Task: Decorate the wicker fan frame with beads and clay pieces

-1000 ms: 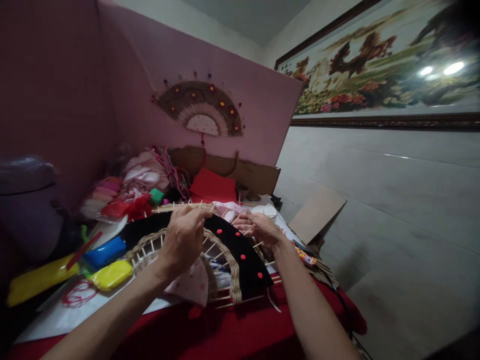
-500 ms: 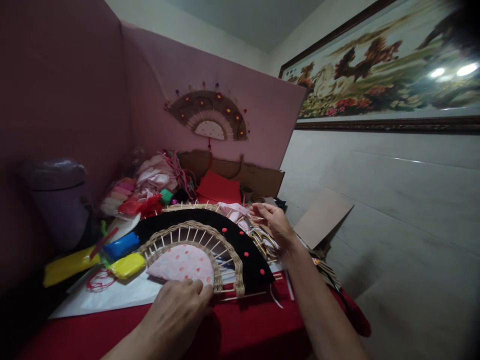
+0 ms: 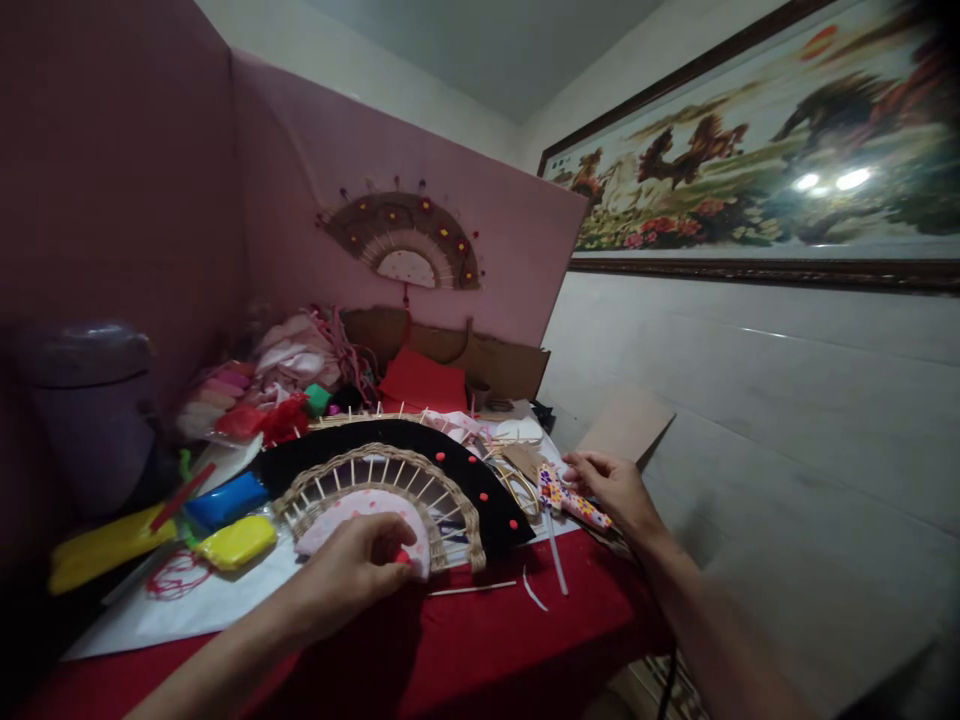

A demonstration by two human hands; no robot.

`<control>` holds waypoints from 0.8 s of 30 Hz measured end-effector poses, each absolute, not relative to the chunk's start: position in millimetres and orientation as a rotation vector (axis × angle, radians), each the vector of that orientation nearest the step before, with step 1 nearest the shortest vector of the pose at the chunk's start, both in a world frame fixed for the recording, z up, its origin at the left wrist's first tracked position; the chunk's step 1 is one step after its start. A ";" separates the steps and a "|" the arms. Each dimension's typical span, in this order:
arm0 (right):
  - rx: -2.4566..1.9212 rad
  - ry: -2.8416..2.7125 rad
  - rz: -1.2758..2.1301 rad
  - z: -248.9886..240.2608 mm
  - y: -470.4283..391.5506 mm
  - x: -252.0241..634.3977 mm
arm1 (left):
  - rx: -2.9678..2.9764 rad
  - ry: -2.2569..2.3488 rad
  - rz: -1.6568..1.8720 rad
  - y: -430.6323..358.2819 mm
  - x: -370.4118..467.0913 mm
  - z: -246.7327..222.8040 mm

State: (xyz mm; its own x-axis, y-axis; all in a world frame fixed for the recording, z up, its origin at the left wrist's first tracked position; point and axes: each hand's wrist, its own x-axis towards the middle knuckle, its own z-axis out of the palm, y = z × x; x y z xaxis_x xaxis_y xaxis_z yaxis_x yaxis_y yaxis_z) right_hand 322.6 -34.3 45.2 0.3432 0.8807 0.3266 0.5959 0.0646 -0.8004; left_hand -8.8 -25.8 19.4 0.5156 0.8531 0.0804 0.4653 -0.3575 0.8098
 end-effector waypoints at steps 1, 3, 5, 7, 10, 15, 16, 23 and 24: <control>-1.725 -1.366 0.226 42.9 -33.9 332.1 | 1.889 1.046 0.673 -21.6 -9.6 22.4; -1.915 -1.399 -0.096 41.1 -35.4 345.0 | 1.694 0.998 0.696 -14.2 -9.8 28.8; -2.064 -1.359 -0.421 42.1 -38.8 349.7 | 1.570 0.947 0.718 -7.9 -8.4 36.9; -2.140 -1.294 -0.649 43.7 -41.3 348.9 | 1.504 0.886 0.795 -1.8 -5.6 46.4; -2.182 -1.360 -0.651 41.7 -39.1 346.8 | 1.344 0.767 0.958 7.8 -0.8 58.4; -2.133 -1.697 -0.180 19.8 -26.3 358.0 | 1.079 0.655 1.105 18.5 -1.4 54.3; -2.124 -1.750 -0.128 14.2 -24.3 361.2 | 1.035 0.658 1.119 18.5 -3.1 50.0; -2.195 -1.976 -0.081 0.1 -19.5 363.1 | 0.967 0.658 1.111 14.3 -7.0 23.3; -2.196 -1.992 -0.087 1.8 -19.3 361.3 | 0.978 0.664 1.115 14.6 -5.8 21.9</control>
